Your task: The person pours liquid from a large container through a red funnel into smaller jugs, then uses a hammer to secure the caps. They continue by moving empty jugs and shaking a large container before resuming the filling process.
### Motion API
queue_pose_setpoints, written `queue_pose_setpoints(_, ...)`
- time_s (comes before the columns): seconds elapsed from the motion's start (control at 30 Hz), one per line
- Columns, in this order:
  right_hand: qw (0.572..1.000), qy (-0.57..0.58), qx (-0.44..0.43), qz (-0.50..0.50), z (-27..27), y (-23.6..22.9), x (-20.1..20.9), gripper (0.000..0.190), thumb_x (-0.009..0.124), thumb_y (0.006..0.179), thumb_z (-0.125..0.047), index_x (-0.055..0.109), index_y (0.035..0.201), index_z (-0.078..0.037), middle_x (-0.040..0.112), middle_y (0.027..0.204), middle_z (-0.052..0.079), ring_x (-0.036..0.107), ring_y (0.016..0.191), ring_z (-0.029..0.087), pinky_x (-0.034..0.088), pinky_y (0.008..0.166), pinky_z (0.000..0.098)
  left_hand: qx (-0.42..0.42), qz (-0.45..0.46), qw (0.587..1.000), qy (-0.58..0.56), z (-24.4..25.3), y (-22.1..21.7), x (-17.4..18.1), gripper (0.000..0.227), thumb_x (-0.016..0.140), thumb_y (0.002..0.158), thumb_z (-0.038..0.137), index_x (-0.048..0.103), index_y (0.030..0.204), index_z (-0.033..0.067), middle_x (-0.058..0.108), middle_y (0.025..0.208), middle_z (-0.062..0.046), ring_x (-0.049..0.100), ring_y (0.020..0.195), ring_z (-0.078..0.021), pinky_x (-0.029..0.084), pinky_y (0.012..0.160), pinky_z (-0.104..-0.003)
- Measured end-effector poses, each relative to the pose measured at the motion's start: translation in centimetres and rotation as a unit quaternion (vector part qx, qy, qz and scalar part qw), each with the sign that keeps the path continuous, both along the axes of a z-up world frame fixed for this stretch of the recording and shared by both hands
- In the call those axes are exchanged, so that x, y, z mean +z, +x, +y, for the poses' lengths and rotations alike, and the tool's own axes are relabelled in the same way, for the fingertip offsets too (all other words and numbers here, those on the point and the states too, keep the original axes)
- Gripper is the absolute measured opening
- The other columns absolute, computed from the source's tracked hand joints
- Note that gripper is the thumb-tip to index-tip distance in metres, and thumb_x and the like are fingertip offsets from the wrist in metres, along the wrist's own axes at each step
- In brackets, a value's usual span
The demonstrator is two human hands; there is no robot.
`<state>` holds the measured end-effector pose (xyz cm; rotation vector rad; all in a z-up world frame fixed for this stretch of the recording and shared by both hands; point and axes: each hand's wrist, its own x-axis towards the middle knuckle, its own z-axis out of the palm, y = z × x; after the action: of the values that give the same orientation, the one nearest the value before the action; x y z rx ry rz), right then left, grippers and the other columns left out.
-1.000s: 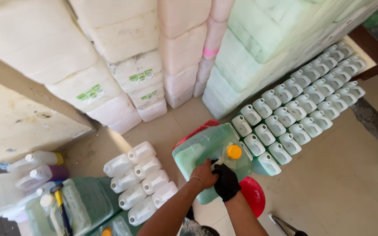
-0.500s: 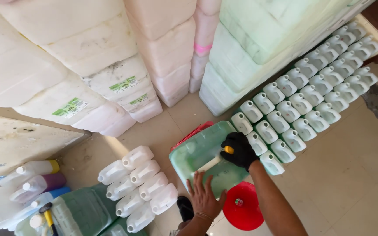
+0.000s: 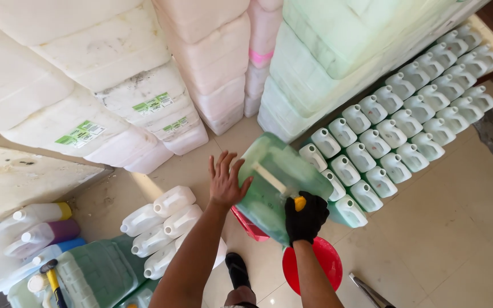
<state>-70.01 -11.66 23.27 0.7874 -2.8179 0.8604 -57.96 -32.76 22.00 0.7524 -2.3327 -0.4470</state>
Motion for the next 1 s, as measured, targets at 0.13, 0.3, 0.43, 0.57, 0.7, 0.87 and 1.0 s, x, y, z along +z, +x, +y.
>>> queue_pose_setpoints(0.13,1.0,-0.003,-0.006,0.02,-0.3,-0.2,-0.8,0.038,0.079,0.081,-0.035,0.07,0.112,-0.014,0.066,0.111,0.01,0.057,0.116,0.034,0.042,0.101,0.0488,0.112,0.078,0.989,0.048,1.6,0.7,-1.3,0.054,0.074,0.093,0.038,0.054,0.135,0.0098,0.052,0.141,-0.014,0.046,0.139,-0.0362,0.024,0.12,-0.06)
queue_pose_setpoints(0.3,0.996,0.009,0.008,0.086,0.6,-2.1,-3.7,0.04,0.082,0.08,-0.04,0.072,0.109,-0.015,0.067,0.11,0.011,0.058,0.113,0.036,0.043,0.098,0.0503,0.328,0.028,0.88,0.342,9.9,12.8,-8.6,0.036,0.07,0.094,0.033,0.07,0.124,0.0115,0.066,0.123,-0.016,0.06,0.115,-0.0371,0.05,0.1,-0.044)
queue_pose_setpoints(0.43,0.984,0.01,0.045,0.174,1.3,-3.2,-3.9,0.035,0.084,0.09,-0.04,0.073,0.113,-0.014,0.066,0.109,0.012,0.058,0.112,0.035,0.043,0.098,0.0505,0.385,-0.107,0.738,0.543,16.3,29.9,-10.7,0.032,0.076,0.084,0.028,0.076,0.112,0.0126,0.071,0.126,-0.011,0.066,0.12,-0.0305,0.052,0.104,-0.04)
queue_pose_setpoints(0.57,0.957,-0.048,0.166,0.233,-0.7,2.5,-2.6,0.023,0.079,0.102,-0.03,0.067,0.11,-0.012,0.064,0.116,0.015,0.057,0.113,0.035,0.045,0.106,0.0462,0.569,-0.121,0.597,0.552,19.2,44.0,-9.1,0.047,0.074,0.087,0.035,0.068,0.131,0.0196,0.074,0.125,-0.009,0.067,0.119,-0.0324,0.054,0.102,-0.043)
queue_pose_setpoints(0.7,0.914,-0.082,0.38,0.117,-5.7,15.8,-4.2,0.024,0.079,0.081,-0.023,0.071,0.101,-0.012,0.067,0.106,0.014,0.06,0.109,0.038,0.045,0.098,0.0507,0.634,-0.091,0.585,0.498,18.9,52.3,-9.9,0.049,0.07,0.09,0.039,0.066,0.135,0.0199,0.074,0.125,-0.01,0.066,0.12,-0.032,0.053,0.103,-0.045)
queue_pose_setpoints(0.87,0.87,0.014,0.488,-0.071,-4.4,29.1,-7.7,0.023,0.075,0.08,-0.02,0.071,0.101,-0.013,0.07,0.103,0.009,0.063,0.103,0.031,0.049,0.094,0.0443,0.642,-0.052,0.643,0.415,14.4,56.4,-15.6,0.067,0.075,0.086,0.044,0.056,0.142,0.0121,0.055,0.144,-0.021,0.05,0.136,-0.0381,0.042,0.113,-0.047)
queue_pose_setpoints(1.0,0.841,0.152,0.481,-0.195,1.0,32.3,-11.6,0.029,0.077,0.079,-0.024,0.073,0.106,-0.013,0.07,0.107,0.009,0.065,0.103,0.028,0.052,0.09,0.0398,0.625,0.0,0.616,0.479,10.2,57.0,-20.3,0.071,0.074,0.088,0.043,0.05,0.147,0.0117,0.051,0.145,-0.024,0.055,0.127,-0.0418,0.046,0.107,-0.048)
